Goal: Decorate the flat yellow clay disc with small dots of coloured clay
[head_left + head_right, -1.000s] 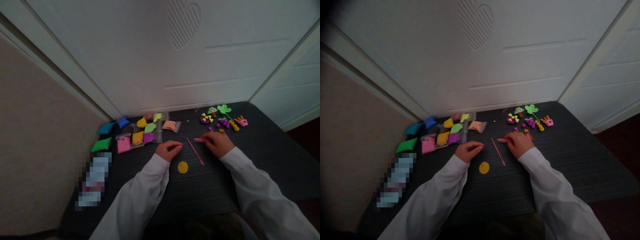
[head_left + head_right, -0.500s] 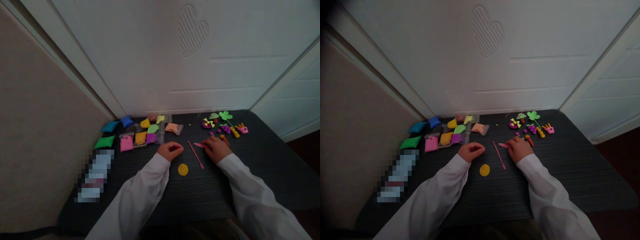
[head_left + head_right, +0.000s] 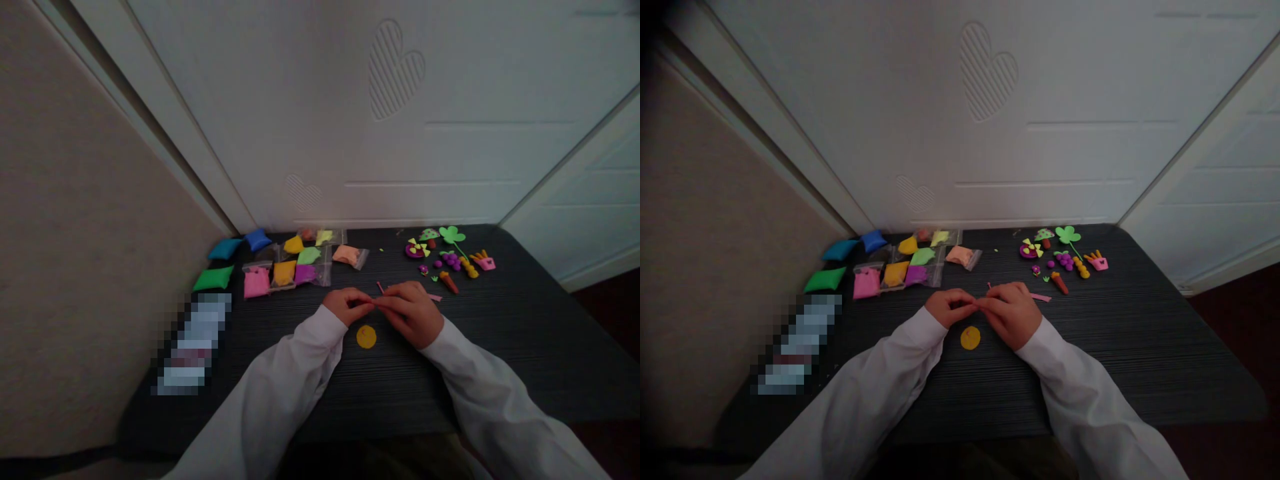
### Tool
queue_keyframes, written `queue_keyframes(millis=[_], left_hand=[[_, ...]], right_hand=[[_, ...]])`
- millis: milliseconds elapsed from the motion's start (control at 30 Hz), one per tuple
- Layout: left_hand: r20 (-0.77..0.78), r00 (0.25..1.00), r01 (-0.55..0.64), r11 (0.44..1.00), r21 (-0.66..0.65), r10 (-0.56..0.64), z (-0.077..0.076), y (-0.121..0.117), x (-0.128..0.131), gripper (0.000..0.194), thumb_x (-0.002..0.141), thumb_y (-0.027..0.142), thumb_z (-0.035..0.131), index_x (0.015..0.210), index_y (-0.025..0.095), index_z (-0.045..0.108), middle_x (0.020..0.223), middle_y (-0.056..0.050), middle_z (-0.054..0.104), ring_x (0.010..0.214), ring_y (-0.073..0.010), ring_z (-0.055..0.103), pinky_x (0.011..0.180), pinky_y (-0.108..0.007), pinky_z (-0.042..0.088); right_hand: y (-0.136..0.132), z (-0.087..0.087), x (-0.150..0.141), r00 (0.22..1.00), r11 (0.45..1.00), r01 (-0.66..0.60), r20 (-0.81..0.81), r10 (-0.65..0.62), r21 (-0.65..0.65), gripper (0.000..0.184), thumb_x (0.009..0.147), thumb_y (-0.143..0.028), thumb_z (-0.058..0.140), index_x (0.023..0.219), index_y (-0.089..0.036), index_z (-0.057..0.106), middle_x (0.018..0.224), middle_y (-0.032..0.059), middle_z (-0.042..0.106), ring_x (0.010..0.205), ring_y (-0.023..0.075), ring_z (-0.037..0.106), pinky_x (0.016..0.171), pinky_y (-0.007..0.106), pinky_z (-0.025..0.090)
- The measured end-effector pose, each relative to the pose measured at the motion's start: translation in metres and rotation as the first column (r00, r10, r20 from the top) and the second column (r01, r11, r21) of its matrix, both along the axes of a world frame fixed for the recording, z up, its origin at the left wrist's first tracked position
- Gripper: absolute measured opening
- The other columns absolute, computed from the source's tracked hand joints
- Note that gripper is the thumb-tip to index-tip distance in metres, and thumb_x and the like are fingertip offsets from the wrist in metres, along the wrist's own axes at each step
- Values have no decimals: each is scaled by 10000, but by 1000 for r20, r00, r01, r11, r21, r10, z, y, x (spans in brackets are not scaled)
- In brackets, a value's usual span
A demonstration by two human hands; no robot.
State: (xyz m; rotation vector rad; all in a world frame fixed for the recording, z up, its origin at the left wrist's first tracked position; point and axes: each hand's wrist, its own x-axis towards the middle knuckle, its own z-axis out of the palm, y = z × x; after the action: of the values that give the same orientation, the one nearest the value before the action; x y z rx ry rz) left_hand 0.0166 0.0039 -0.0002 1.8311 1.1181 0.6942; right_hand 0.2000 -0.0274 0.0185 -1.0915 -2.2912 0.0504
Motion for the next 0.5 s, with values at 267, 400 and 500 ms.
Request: queue_keyframes(millis=[267, 400, 500], left_hand=[[-15, 998, 53, 999, 11, -53, 1, 2, -3, 222, 646, 345, 588, 761, 169, 659, 678, -7, 596, 551, -70, 473, 528, -190, 368], [-17, 998, 65, 998, 9, -65, 0, 1, -3, 215, 641, 342, 594, 760, 177, 662, 677, -6, 598, 557, -73, 478, 530, -190, 371], [-31, 997, 73, 997, 15, -73, 1, 2, -3, 213, 639, 340, 598, 770, 186, 664, 683, -5, 605, 562, -76, 481, 539, -192, 375]], right_hand=[[0, -3, -1, 998, 999, -11, 68, 13, -32, 247, 780, -216, 454, 993, -275, 564, 881, 25, 586, 841, 139, 506, 754, 328, 312], [-1, -3, -2, 994, 999, 6, 113, 0, -50, 238, 789, -220, 438, 977, -276, 573, 882, 30, 593, 841, 145, 504, 765, 337, 301], [-1, -4, -2, 992, 998, 14, 124, -7, -54, 228, 794, -224, 431, 965, -273, 573, 884, 28, 594, 843, 145, 505, 770, 340, 295]])
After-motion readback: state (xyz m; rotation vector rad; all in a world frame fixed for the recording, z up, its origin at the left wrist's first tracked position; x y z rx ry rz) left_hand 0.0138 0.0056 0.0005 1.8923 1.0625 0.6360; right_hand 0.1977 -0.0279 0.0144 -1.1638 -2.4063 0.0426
